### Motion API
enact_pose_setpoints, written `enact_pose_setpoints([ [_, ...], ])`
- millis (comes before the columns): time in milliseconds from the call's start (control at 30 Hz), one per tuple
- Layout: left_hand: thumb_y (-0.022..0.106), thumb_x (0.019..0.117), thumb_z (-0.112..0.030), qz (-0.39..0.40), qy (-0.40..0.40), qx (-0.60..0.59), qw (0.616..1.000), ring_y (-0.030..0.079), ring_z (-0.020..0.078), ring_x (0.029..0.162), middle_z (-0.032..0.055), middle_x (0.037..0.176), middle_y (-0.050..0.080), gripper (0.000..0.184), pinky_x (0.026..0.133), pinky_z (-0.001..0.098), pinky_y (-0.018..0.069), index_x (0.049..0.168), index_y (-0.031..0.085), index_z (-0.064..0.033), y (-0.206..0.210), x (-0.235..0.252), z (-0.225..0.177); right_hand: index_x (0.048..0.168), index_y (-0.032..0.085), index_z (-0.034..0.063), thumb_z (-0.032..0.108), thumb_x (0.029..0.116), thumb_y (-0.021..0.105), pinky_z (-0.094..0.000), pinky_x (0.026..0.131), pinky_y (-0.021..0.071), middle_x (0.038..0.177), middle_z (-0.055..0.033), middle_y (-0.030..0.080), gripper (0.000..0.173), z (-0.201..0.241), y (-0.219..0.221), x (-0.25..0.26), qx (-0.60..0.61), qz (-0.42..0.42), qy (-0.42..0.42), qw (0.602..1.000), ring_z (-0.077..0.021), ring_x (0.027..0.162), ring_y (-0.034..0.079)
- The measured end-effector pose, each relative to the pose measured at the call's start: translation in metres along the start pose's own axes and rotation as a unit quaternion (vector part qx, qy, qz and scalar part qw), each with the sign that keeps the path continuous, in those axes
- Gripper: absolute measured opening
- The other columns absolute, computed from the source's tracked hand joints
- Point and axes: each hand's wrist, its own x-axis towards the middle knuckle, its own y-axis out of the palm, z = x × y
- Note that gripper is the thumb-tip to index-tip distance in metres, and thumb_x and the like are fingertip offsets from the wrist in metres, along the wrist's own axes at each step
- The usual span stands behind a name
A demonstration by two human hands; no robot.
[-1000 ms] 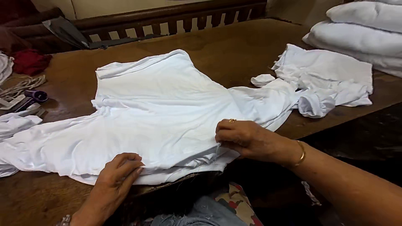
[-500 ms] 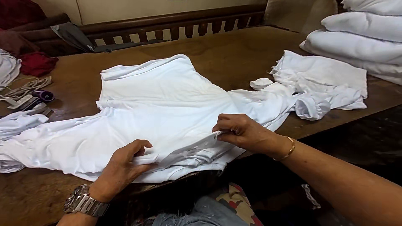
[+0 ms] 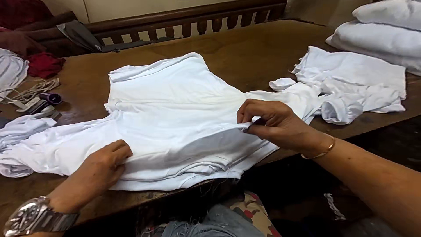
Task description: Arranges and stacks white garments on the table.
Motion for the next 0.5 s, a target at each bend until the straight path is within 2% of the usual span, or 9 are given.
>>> enact_pose_setpoints([
  [67, 0.068, 0.081, 0.001, -0.021, -0.021, 0.024, 0.999, 0.069, 0.028, 0.088, 0.01, 0.098, 0.069, 0.013, 0.074, 0.0507, 0.0577, 0.092, 0.072, -0.0046, -0.013, -0.009, 0.013, 0.085, 0.068, 0.0067, 0.005, 0.088, 0.065, -0.0248, 0.067, 0.0546, 0.089, -0.002, 0.067, 0.004, -0.004, 0.002, -0.004, -0.024, 0.068, -0.021, 0.997, -0.0084, 0.079, 0.063],
  [100, 0.065, 0.0843, -0.001, -0.053, -0.026, 0.03, 0.998, 0.068, 0.031, 0.093, 0.0132, 0.101, 0.069, 0.012, 0.078, 0.0532, 0.0568, 0.094, 0.072, -0.0023, -0.024, -0.012, 0.018, 0.085, 0.068, 0.0069, 0.006, 0.089, 0.063, -0.0246, 0.067, 0.0534, 0.088, -0.0016, 0.066, 0.006, -0.005, 0.001, -0.004, -0.052, 0.066, -0.039, 0.996, -0.0082, 0.078, 0.062],
  [200, 0.057, 0.0864, -0.008, -0.141, -0.03, 0.047, 0.988, 0.063, 0.0343, 0.093, 0.0189, 0.098, 0.065, 0.013, 0.079, 0.0531, 0.052, 0.091, 0.065, 0.0025, -0.038, -0.013, 0.014, 0.082, 0.064, 0.0037, 0.005, 0.0888, 0.061, -0.0286, 0.067, 0.0541, 0.092, -0.0083, 0.065, 0.008, 0.005, -0.001, -0.002, -0.143, -0.049, -0.064, 0.986, -0.0142, 0.081, 0.062],
  [267, 0.066, 0.082, -0.002, -0.072, -0.029, 0.053, 0.996, 0.065, 0.036, 0.089, 0.017, 0.093, 0.067, 0.007, 0.076, 0.0562, 0.0536, 0.089, 0.068, 0.0006, -0.029, -0.021, 0.006, 0.08, 0.066, 0.005, 0.006, 0.0831, 0.061, -0.0418, 0.07, 0.0563, 0.092, -0.0108, 0.066, 0.006, 0.01, 0.013, -0.008, -0.196, 0.02, -0.082, 0.977, -0.0245, 0.088, 0.066],
  [300, 0.071, 0.077, -0.002, -0.031, -0.022, 0.071, 0.997, 0.067, 0.0333, 0.083, 0.0123, 0.089, 0.068, 0.008, 0.071, 0.0556, 0.0555, 0.085, 0.07, -0.0034, -0.02, -0.024, 0.008, 0.08, 0.066, 0.0074, 0.007, 0.0828, 0.061, -0.041, 0.067, 0.0553, 0.09, -0.008, 0.064, 0.006, 0.006, 0.019, -0.011, -0.198, 0.065, -0.09, 0.974, -0.0231, 0.086, 0.066],
  [367, 0.069, 0.0738, -0.01, -0.013, -0.024, 0.118, 0.993, 0.067, 0.0292, 0.072, 0.0071, 0.08, 0.066, 0.009, 0.065, 0.054, 0.0529, 0.082, 0.069, -0.0066, -0.002, -0.027, 0.01, 0.081, 0.067, 0.0065, 0.007, 0.085, 0.062, -0.0345, 0.069, 0.0555, 0.088, -0.0051, 0.065, 0.006, -0.006, 0.018, -0.014, -0.141, 0.051, -0.064, 0.987, -0.0165, 0.083, 0.065],
  [433, 0.063, 0.0818, -0.019, -0.039, -0.028, 0.145, 0.988, 0.069, 0.0343, 0.079, 0.0127, 0.087, 0.068, 0.024, 0.076, 0.0597, 0.052, 0.097, 0.069, -0.0014, 0.002, -0.025, -0.011, 0.083, 0.065, 0.0062, 0.008, 0.0865, 0.063, -0.0263, 0.059, 0.0487, 0.081, -0.0025, 0.063, 0.004, -0.009, 0.016, -0.012, -0.12, -0.011, -0.035, 0.992, -0.0093, 0.07, 0.058],
  [467, 0.06, 0.0869, -0.023, -0.053, -0.017, 0.138, 0.989, 0.068, 0.036, 0.086, 0.0147, 0.094, 0.069, 0.031, 0.083, 0.061, 0.0499, 0.106, 0.07, -0.0015, 0.004, -0.021, -0.026, 0.087, 0.066, 0.0064, 0.009, 0.0871, 0.064, -0.0285, 0.06, 0.0498, 0.081, -0.0026, 0.063, 0.003, -0.007, 0.019, -0.014, -0.136, -0.007, -0.027, 0.99, -0.0105, 0.07, 0.059],
  [500, 0.058, 0.0922, -0.027, -0.061, 0.005, 0.128, 0.99, 0.067, 0.0367, 0.095, 0.0156, 0.101, 0.069, 0.034, 0.089, 0.0615, 0.0479, 0.114, 0.072, -0.0042, 0.007, -0.016, -0.038, 0.094, 0.07, 0.0067, 0.01, 0.088, 0.064, -0.0336, 0.067, 0.056, 0.086, -0.0037, 0.067, 0.01, -0.003, 0.023, -0.017, -0.155, 0.015, -0.025, 0.987, -0.0139, 0.077, 0.065],
])
